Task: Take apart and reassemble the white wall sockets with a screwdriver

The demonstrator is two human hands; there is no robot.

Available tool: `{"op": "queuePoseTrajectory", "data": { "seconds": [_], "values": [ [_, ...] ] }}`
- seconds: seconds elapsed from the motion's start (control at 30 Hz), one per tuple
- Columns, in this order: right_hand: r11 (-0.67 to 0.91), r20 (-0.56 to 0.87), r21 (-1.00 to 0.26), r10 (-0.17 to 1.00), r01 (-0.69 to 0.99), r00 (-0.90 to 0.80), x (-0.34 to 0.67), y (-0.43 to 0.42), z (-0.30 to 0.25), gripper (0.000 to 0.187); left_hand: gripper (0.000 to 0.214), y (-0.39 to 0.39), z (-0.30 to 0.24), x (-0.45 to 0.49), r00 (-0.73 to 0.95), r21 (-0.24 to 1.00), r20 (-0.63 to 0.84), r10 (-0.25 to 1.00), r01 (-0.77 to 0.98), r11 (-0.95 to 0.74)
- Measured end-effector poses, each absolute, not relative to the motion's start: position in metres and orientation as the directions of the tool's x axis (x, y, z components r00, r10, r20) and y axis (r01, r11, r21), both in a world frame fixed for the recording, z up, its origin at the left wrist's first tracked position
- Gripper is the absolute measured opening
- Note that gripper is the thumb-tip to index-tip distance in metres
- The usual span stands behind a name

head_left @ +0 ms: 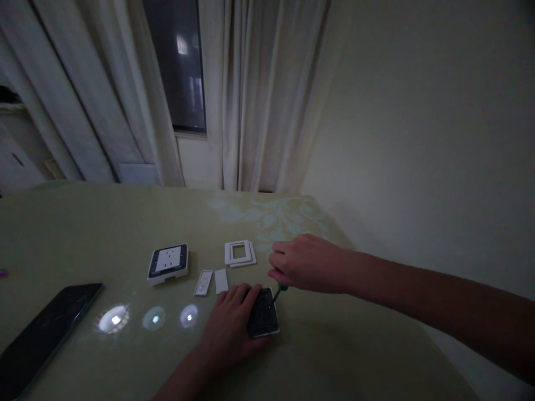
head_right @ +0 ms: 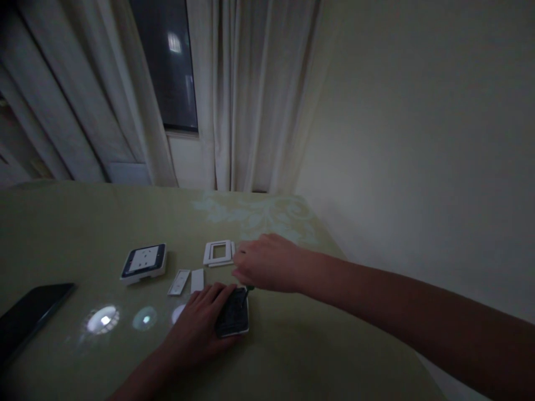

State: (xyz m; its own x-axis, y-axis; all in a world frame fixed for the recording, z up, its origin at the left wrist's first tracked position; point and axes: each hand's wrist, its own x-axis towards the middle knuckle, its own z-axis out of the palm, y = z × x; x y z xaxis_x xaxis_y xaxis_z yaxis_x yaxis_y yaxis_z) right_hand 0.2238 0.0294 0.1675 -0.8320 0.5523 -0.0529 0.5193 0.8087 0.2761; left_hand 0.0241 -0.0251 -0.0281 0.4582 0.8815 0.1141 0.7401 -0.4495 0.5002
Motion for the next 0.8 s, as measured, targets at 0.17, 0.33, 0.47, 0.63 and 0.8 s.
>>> {"op": "queuePoseTrajectory", "data": {
  "seconds": [0.17, 0.33, 0.47, 0.63, 0.8],
  "values": [
    [0.779, -0.150, 0.353, 0.594, 0.518, -0.790, 0.219, 0.024, 0.180, 0.032, 0.085, -0.027, -0.027, 0.026, 0.437, 0.505, 0.108, 0.893, 0.750, -0.428],
    [0.946, -0.370, 0.249, 0.290, 0.207, -0.882, 0.219, 0.029, 0.203, 0.024, 0.083, -0.027, -0.026, 0.027, 0.437, 0.507, 0.089, 0.895, 0.754, -0.418],
    [0.802, -0.365, 0.214, 0.595, 0.557, -0.716, 0.209, 0.038, 0.198, 0.026, 0.085, -0.025, -0.025, 0.026, 0.461, 0.502, 0.084, 0.883, 0.746, -0.437],
    [0.787, -0.390, 0.234, 0.614, 0.571, -0.686, 0.196, 0.039, 0.198, 0.026, 0.083, -0.026, -0.024, 0.027, 0.451, 0.481, 0.109, 0.886, 0.756, -0.445],
    [0.958, -0.410, 0.286, 0.154, 0.033, -0.899, 0.188, 0.027, 0.199, 0.019, 0.061, -0.027, -0.021, 0.029, 0.449, 0.458, 0.099, 0.888, 0.772, -0.441]
  ]
}}
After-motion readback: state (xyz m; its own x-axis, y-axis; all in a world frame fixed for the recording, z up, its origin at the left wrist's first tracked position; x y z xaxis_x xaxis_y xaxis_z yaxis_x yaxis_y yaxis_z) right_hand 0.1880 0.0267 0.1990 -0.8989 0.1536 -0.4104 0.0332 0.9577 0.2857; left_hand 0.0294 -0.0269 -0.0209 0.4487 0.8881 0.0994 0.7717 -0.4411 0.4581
